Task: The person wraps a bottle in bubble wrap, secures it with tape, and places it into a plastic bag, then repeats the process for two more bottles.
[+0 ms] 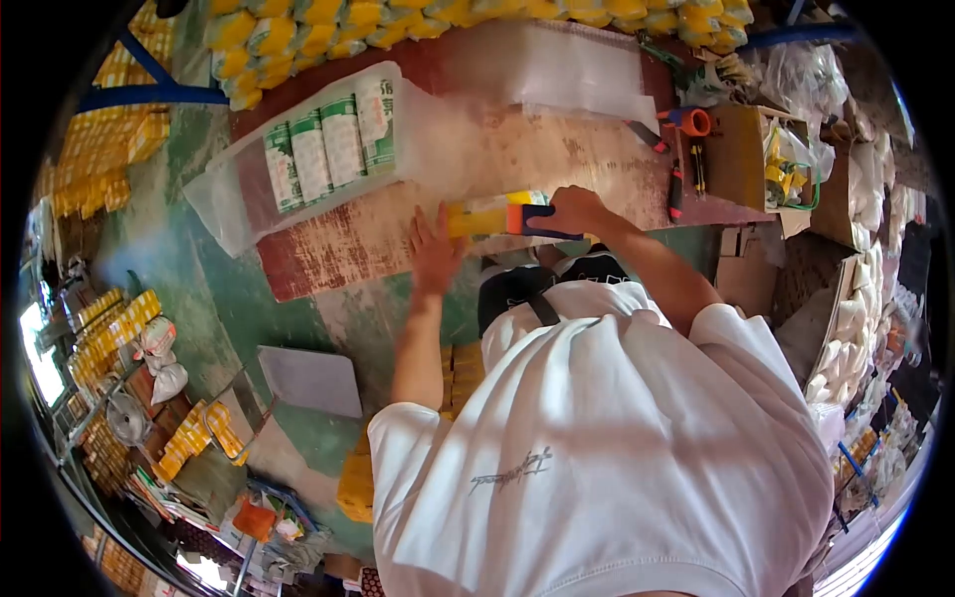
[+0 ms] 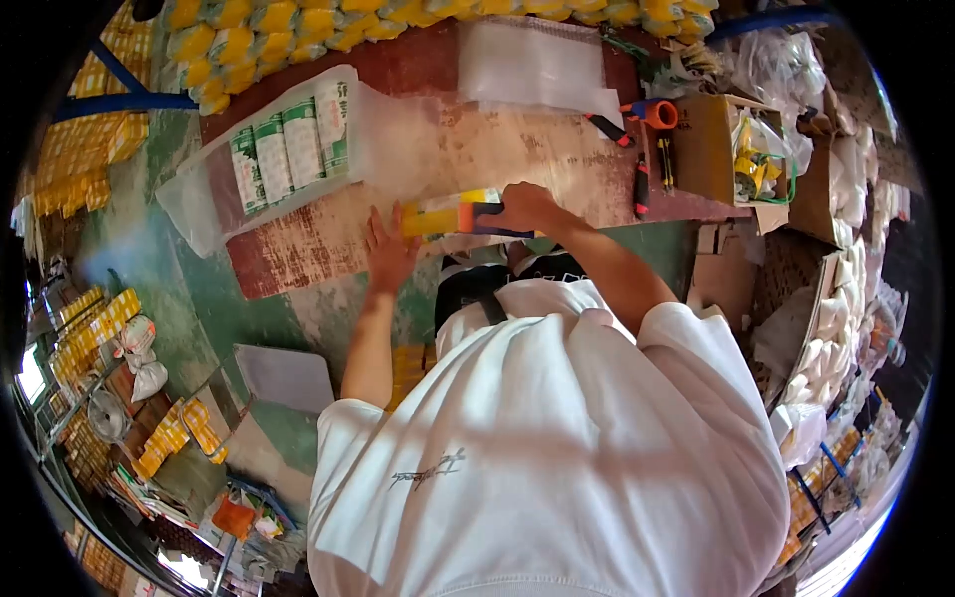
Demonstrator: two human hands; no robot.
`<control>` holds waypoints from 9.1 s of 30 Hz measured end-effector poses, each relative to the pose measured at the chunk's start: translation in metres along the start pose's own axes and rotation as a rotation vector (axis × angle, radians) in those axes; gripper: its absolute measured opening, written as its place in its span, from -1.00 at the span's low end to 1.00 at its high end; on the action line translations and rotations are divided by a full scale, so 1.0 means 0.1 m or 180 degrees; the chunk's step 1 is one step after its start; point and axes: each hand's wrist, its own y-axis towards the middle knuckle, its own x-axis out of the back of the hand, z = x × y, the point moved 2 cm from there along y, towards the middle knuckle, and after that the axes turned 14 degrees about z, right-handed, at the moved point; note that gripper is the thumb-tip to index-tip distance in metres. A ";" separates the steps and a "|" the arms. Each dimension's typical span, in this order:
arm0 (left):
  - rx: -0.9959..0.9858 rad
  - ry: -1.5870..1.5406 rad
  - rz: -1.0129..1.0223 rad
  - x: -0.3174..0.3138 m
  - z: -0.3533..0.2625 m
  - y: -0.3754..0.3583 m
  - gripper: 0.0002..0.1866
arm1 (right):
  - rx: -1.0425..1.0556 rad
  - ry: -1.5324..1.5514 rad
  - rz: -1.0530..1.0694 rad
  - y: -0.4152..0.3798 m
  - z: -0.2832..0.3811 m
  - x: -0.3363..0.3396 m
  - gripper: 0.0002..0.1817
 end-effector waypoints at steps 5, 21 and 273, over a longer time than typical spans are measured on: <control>-0.0705 0.0380 -0.0132 -0.07 -0.36 -0.04 0.14 | 0.0060 0.0009 -0.0060 0.00 -0.10 -0.01 -0.10; -0.0289 0.0796 0.0417 -0.32 -1.47 0.44 0.07 | 0.0291 0.0627 -0.0330 0.03 -1.58 -0.31 -0.17; 0.1012 -0.5521 -0.0119 -1.40 -0.25 -0.04 -0.56 | 0.0798 -0.1211 -0.1111 -0.06 0.36 -0.35 -0.76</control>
